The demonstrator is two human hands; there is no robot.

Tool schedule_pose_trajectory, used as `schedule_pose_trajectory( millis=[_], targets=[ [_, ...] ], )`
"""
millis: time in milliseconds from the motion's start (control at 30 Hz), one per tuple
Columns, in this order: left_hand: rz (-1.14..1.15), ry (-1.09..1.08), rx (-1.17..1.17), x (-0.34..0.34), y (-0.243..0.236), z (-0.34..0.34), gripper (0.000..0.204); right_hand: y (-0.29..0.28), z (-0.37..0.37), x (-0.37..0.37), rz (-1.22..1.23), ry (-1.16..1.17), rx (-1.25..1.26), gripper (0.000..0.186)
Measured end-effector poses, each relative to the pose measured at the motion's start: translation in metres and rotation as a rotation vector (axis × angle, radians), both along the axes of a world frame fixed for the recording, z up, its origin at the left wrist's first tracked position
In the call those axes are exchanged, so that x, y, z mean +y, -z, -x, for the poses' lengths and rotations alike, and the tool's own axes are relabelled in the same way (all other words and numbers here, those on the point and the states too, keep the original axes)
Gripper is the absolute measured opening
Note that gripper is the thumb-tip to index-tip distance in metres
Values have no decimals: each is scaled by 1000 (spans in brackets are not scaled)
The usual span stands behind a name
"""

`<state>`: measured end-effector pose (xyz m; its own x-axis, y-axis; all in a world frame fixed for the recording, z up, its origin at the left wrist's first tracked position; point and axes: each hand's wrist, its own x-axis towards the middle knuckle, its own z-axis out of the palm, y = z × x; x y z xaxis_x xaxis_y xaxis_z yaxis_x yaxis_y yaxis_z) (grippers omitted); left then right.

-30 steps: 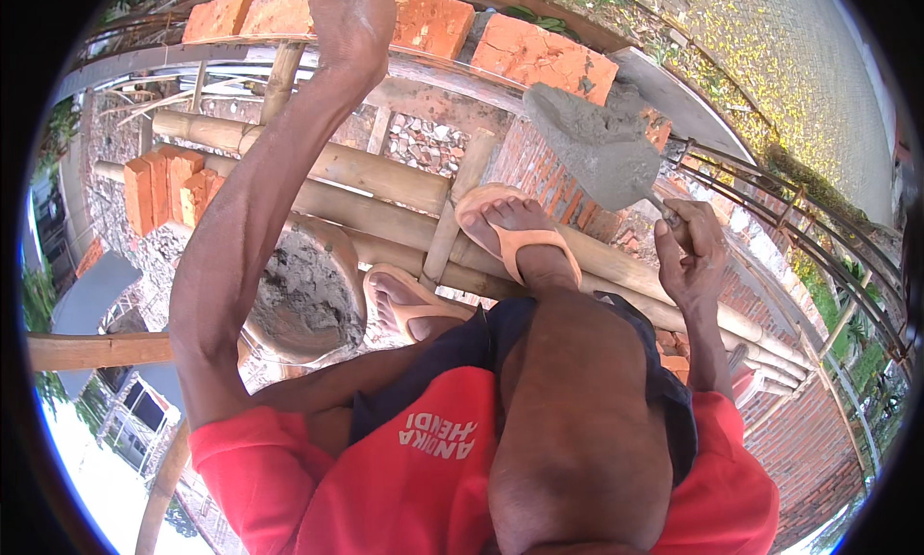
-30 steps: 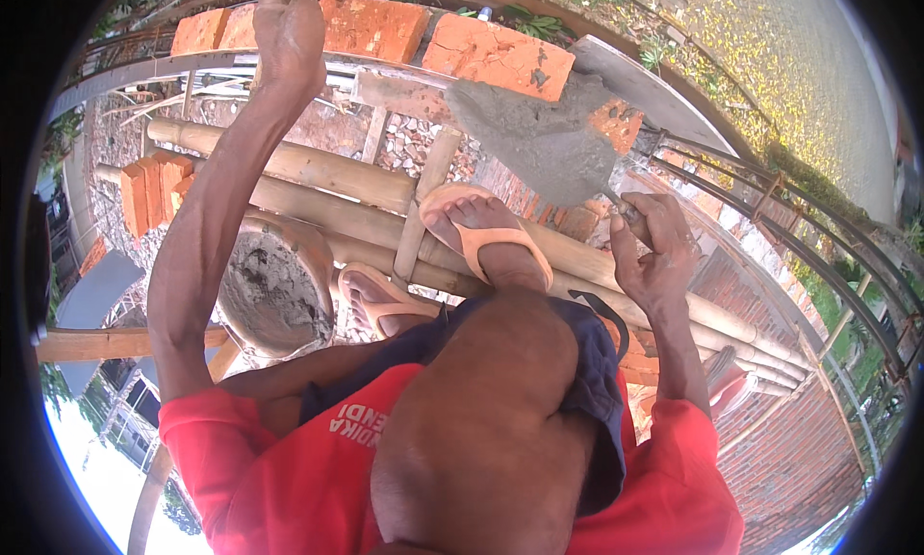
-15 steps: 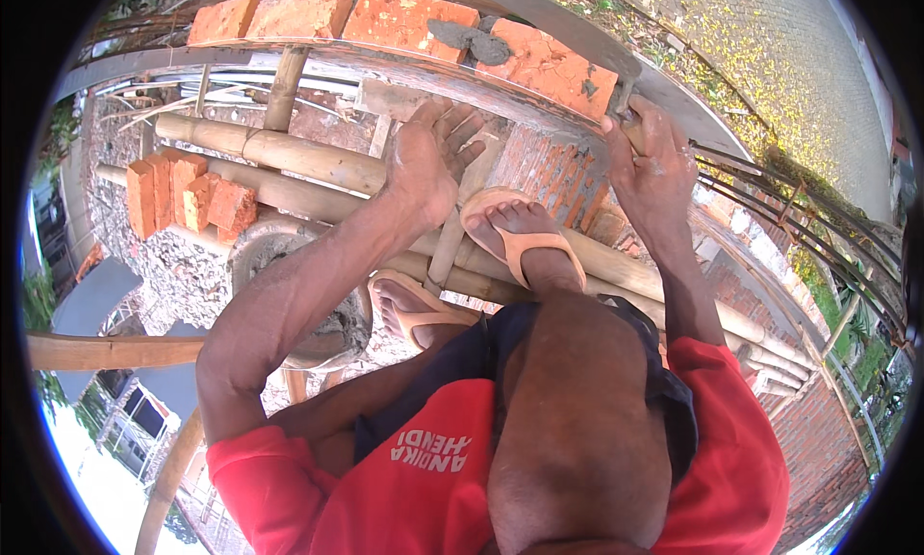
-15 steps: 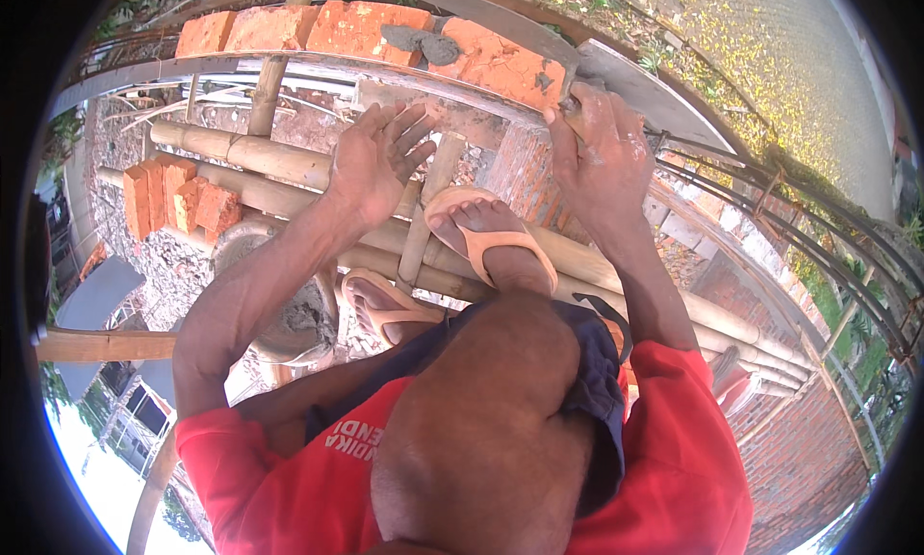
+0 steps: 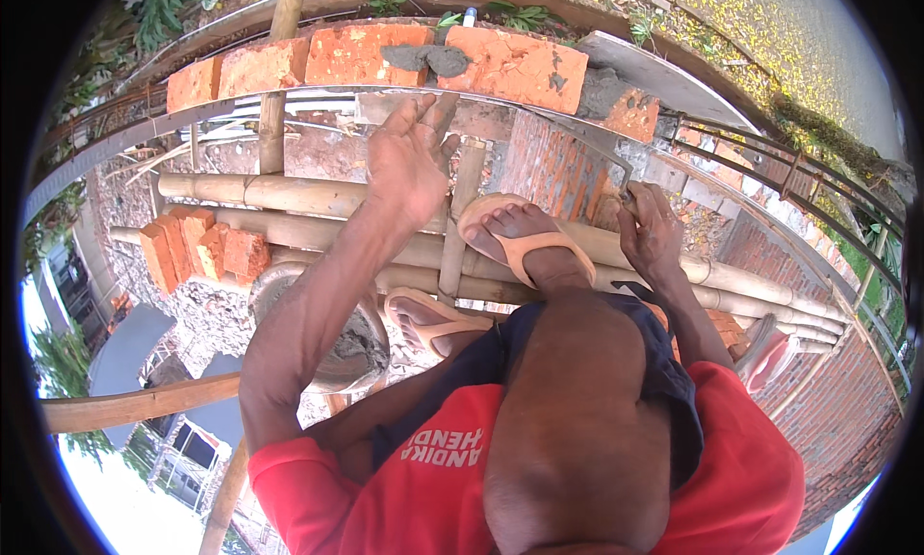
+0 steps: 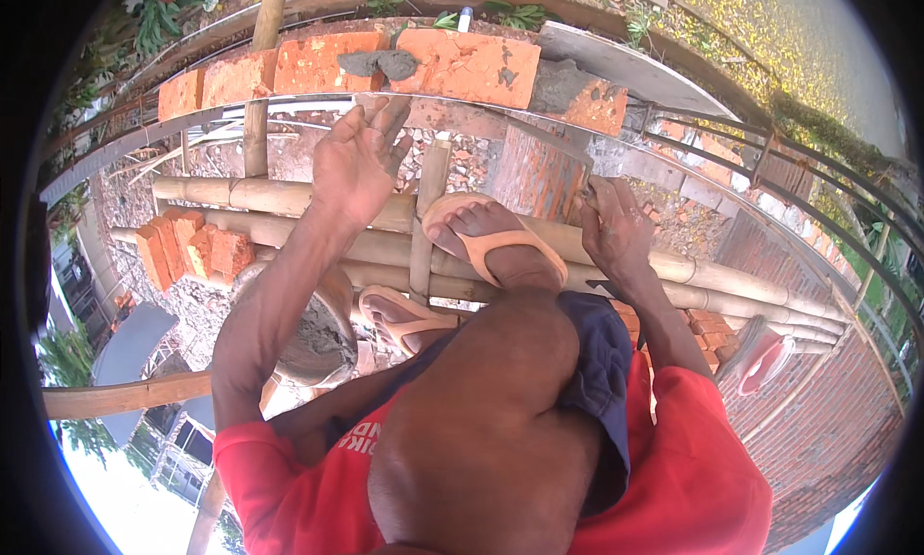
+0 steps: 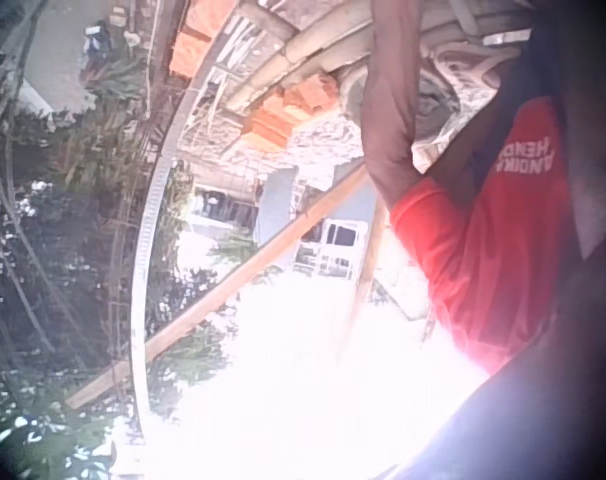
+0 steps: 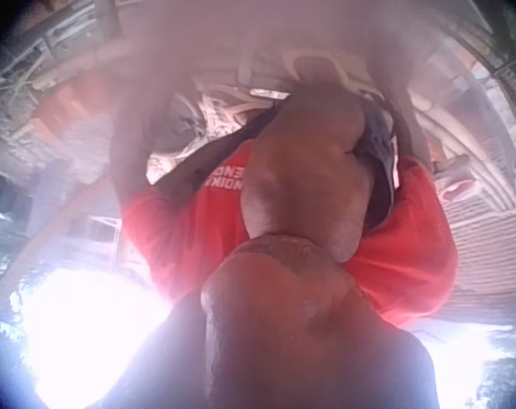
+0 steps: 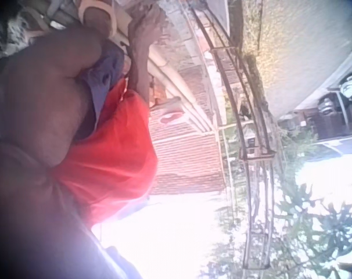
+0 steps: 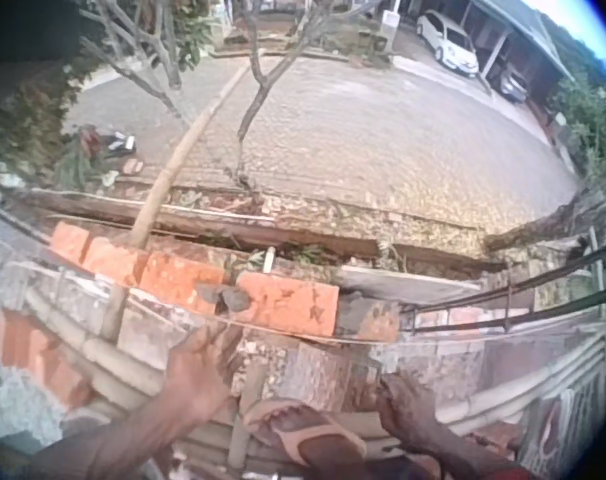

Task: The person scoops mortar from a bucket with a trowel and applies it to a brick wall under construction. They place red bricks onto the mortar, tap them into position, and continue the process along the wall.

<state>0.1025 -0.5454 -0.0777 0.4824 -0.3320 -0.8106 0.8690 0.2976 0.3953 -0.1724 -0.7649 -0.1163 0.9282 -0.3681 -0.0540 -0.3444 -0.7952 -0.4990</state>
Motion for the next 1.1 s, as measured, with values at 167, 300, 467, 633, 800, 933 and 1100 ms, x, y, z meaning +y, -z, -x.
schedule_pose_trajectory(
  millis=[167,300,467,633,800,933,1100],
  targets=[
    [17,3,23,-3,3,5,36,0,-13,3,24,-116,17,37],
    [36,-3,11,-2,3,3,33,19,-40,20,9,-93,-32,37],
    [69,4,-9,-6,-2,-6,23,23,-33,13,45,2,-73,34],
    [-29,13,-34,-10,-3,-1,23,11,10,-19,104,28,15,33],
    [-18,68,-27,-2,-2,-3,28,-6,22,-12,44,12,77,33],
    [-184,130,-92,28,-11,-27,29,-25,-16,18,-161,-86,257,40],
    [-380,19,-276,117,-47,-79,32,-8,-117,87,-294,-251,97,39]
  ],
)
